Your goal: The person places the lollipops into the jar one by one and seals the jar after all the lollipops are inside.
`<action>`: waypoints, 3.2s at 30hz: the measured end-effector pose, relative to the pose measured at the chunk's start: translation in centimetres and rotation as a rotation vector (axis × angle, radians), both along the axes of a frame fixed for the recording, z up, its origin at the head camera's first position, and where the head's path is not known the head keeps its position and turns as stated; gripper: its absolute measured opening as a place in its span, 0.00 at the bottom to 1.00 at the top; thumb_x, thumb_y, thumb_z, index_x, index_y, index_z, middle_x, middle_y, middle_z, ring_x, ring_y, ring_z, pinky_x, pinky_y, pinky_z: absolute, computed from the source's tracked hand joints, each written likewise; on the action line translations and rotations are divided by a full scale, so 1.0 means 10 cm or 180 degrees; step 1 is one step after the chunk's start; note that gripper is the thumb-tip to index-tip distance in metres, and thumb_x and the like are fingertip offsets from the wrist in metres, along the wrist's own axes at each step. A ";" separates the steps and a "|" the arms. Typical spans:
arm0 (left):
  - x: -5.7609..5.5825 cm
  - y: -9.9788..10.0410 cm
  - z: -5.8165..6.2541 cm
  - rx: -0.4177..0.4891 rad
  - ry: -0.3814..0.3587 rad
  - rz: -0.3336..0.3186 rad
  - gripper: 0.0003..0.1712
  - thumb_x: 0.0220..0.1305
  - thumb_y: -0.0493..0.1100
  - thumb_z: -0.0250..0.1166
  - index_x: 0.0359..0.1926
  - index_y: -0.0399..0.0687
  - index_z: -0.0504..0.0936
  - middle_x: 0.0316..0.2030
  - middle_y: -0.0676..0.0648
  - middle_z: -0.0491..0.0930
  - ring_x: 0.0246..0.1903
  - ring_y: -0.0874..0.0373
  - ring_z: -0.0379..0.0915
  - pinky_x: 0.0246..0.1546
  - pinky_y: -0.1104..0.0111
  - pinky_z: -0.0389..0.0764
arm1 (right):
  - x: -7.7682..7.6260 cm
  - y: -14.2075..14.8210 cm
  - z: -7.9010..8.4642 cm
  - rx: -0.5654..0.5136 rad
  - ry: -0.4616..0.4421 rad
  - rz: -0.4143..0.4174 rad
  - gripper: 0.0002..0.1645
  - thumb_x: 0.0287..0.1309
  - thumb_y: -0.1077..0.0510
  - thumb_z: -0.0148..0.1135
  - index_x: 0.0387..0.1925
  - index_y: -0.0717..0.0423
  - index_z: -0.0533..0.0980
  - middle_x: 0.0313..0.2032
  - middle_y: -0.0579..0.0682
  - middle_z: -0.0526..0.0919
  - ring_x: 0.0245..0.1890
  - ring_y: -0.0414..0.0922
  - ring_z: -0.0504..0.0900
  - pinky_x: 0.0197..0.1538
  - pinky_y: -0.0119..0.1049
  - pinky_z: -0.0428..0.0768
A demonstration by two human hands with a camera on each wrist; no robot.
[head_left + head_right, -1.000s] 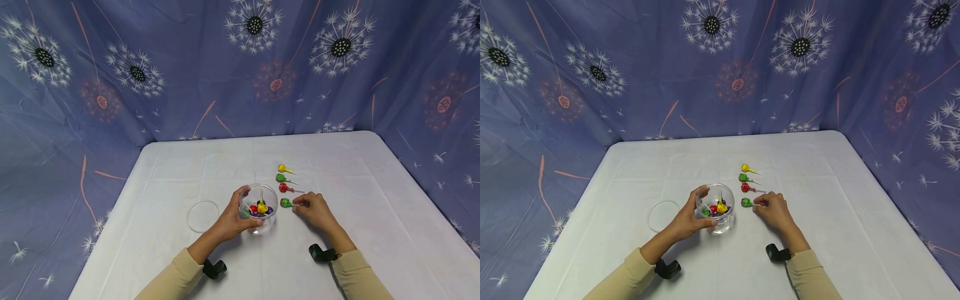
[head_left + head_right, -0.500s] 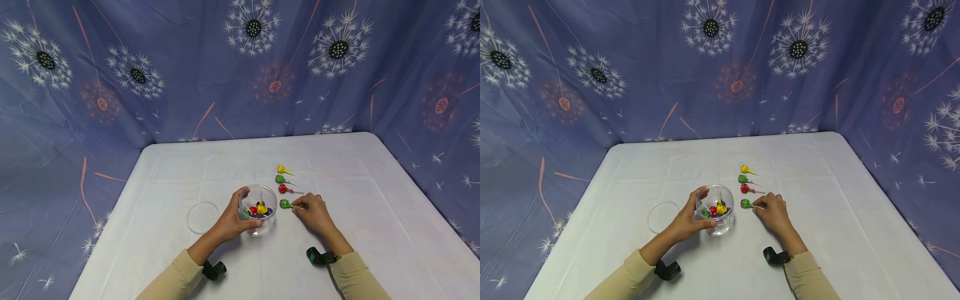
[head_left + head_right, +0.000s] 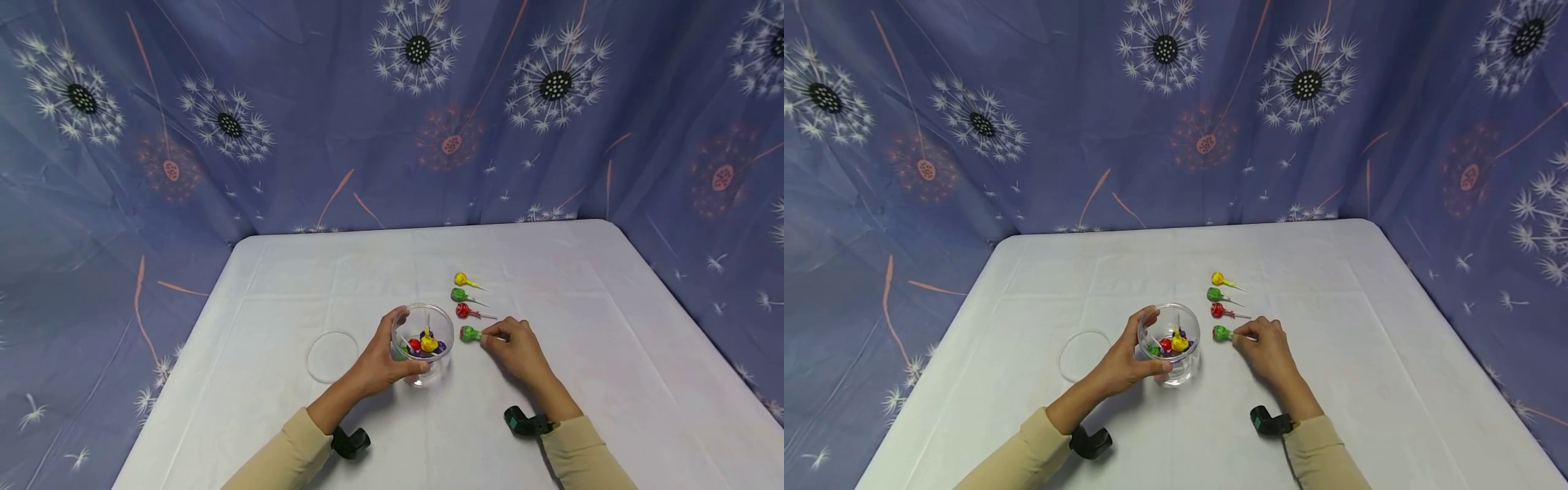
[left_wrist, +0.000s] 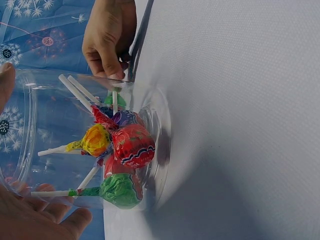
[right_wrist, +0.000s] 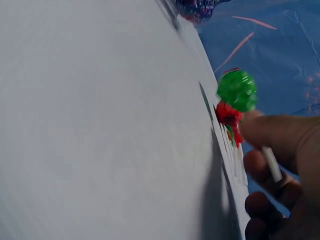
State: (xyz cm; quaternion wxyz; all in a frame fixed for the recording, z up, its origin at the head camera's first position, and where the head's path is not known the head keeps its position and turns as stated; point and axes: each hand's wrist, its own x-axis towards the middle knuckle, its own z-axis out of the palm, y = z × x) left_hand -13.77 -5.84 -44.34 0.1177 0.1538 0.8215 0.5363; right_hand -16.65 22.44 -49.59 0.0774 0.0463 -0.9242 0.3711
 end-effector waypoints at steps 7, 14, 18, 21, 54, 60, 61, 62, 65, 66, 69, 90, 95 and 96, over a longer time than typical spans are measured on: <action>0.01 0.00 0.01 -0.0006 0.0012 0.0009 0.56 0.47 0.54 0.74 0.71 0.64 0.47 0.71 0.50 0.54 0.72 0.50 0.49 0.70 0.46 0.51 | 0.01 0.01 0.21 -0.0073 0.0153 -0.0001 0.04 0.54 0.58 0.66 0.33 0.51 0.84 0.31 0.47 0.81 0.35 0.43 0.68 0.38 0.34 0.66; 0.00 0.00 -0.01 0.0041 0.0023 0.0012 0.56 0.48 0.52 0.74 0.70 0.63 0.48 0.71 0.50 0.55 0.71 0.50 0.50 0.70 0.47 0.52 | 0.03 -0.06 0.46 -0.0209 0.0348 0.0015 0.06 0.55 0.55 0.66 0.34 0.50 0.85 0.31 0.45 0.80 0.38 0.43 0.68 0.40 0.36 0.65; 0.00 0.01 -0.01 0.0031 0.0017 0.0023 0.56 0.48 0.52 0.75 0.71 0.64 0.48 0.71 0.50 0.55 0.72 0.50 0.50 0.70 0.47 0.52 | 0.05 -0.13 0.61 -0.0290 0.0504 0.0042 0.06 0.54 0.55 0.67 0.34 0.49 0.85 0.30 0.43 0.80 0.37 0.41 0.68 0.41 0.35 0.65; 0.00 0.00 -0.01 0.0017 0.0022 0.0026 0.56 0.48 0.53 0.74 0.71 0.64 0.48 0.71 0.50 0.55 0.71 0.50 0.50 0.70 0.47 0.52 | 0.09 -0.19 0.71 -0.0383 0.0563 0.0101 0.05 0.53 0.56 0.67 0.34 0.49 0.85 0.30 0.42 0.79 0.38 0.42 0.67 0.42 0.37 0.66; -0.02 -0.02 -0.01 0.0207 -0.0046 -0.0054 0.58 0.49 0.47 0.74 0.72 0.59 0.44 0.71 0.47 0.53 0.64 0.48 0.62 0.63 0.52 0.64 | 0.05 -0.83 0.97 -0.0090 0.0808 0.0791 0.03 0.48 0.57 0.71 0.29 0.49 0.85 0.25 0.42 0.73 0.33 0.42 0.63 0.36 0.35 0.61; -0.03 -0.03 -0.01 0.0207 -0.0038 -0.0091 0.56 0.50 0.51 0.73 0.72 0.61 0.45 0.66 0.47 0.60 0.56 0.49 0.69 0.56 0.58 0.68 | 0.00 -0.95 0.95 0.0006 0.0819 0.0878 0.03 0.49 0.56 0.71 0.27 0.50 0.84 0.26 0.42 0.76 0.36 0.41 0.66 0.41 0.38 0.64; -0.03 -0.03 -0.01 0.0209 -0.0034 -0.0097 0.56 0.50 0.51 0.73 0.72 0.61 0.45 0.66 0.47 0.61 0.56 0.48 0.69 0.56 0.59 0.69 | -0.01 -0.97 0.95 0.0030 0.0823 0.0887 0.04 0.49 0.55 0.71 0.27 0.51 0.84 0.27 0.42 0.77 0.36 0.41 0.66 0.42 0.38 0.64; -0.03 -0.04 -0.02 0.0210 -0.0026 -0.0102 0.56 0.50 0.51 0.73 0.71 0.61 0.45 0.65 0.46 0.61 0.56 0.48 0.69 0.56 0.59 0.69 | -0.02 -0.99 0.94 0.0059 0.0827 0.0895 0.04 0.49 0.55 0.71 0.27 0.51 0.84 0.27 0.42 0.77 0.36 0.41 0.67 0.42 0.39 0.64; -0.04 -0.04 -0.02 0.0200 -0.0021 -0.0116 0.56 0.50 0.52 0.73 0.71 0.61 0.45 0.64 0.46 0.62 0.56 0.48 0.69 0.55 0.59 0.69 | -0.04 -1.03 0.93 0.0136 0.0847 0.0912 0.04 0.48 0.56 0.71 0.25 0.52 0.83 0.26 0.43 0.77 0.35 0.42 0.66 0.42 0.40 0.63; -0.04 -0.04 -0.02 0.0193 -0.0019 -0.0118 0.56 0.51 0.52 0.73 0.72 0.61 0.45 0.65 0.46 0.62 0.56 0.48 0.68 0.55 0.59 0.69 | -0.04 -1.04 0.93 0.0167 0.0857 0.0913 0.04 0.47 0.56 0.72 0.25 0.52 0.83 0.26 0.44 0.77 0.34 0.42 0.66 0.42 0.40 0.63; -0.04 -0.04 -0.01 0.0191 -0.0043 -0.0123 0.56 0.51 0.51 0.72 0.72 0.61 0.45 0.66 0.47 0.61 0.56 0.49 0.68 0.54 0.60 0.70 | -0.06 -1.06 0.91 0.0279 0.0896 0.0900 0.04 0.46 0.57 0.72 0.23 0.50 0.82 0.26 0.43 0.77 0.33 0.42 0.65 0.41 0.39 0.62; -0.02 -0.04 0.02 0.0182 -0.0085 -0.0133 0.55 0.51 0.49 0.72 0.71 0.62 0.45 0.62 0.42 0.64 0.55 0.49 0.70 0.53 0.61 0.72 | -0.05 -1.09 0.87 0.0745 0.1203 0.0852 0.07 0.43 0.54 0.74 0.28 0.49 0.85 0.27 0.43 0.77 0.33 0.43 0.65 0.40 0.40 0.63; -0.03 -0.04 -0.01 0.0170 -0.0048 -0.0124 0.55 0.51 0.52 0.73 0.71 0.62 0.46 0.60 0.40 0.66 0.53 0.49 0.71 0.53 0.60 0.72 | -0.04 -1.06 0.92 0.0485 0.1252 0.0834 0.05 0.46 0.56 0.73 0.28 0.49 0.85 0.27 0.44 0.77 0.33 0.43 0.65 0.42 0.40 0.64; -0.03 -0.04 0.00 0.0166 -0.0048 -0.0122 0.55 0.51 0.52 0.73 0.71 0.62 0.46 0.60 0.40 0.66 0.53 0.49 0.71 0.53 0.60 0.72 | -0.04 -1.04 0.93 0.0427 0.1281 0.0834 0.05 0.46 0.56 0.73 0.28 0.50 0.85 0.27 0.44 0.77 0.34 0.43 0.65 0.42 0.40 0.64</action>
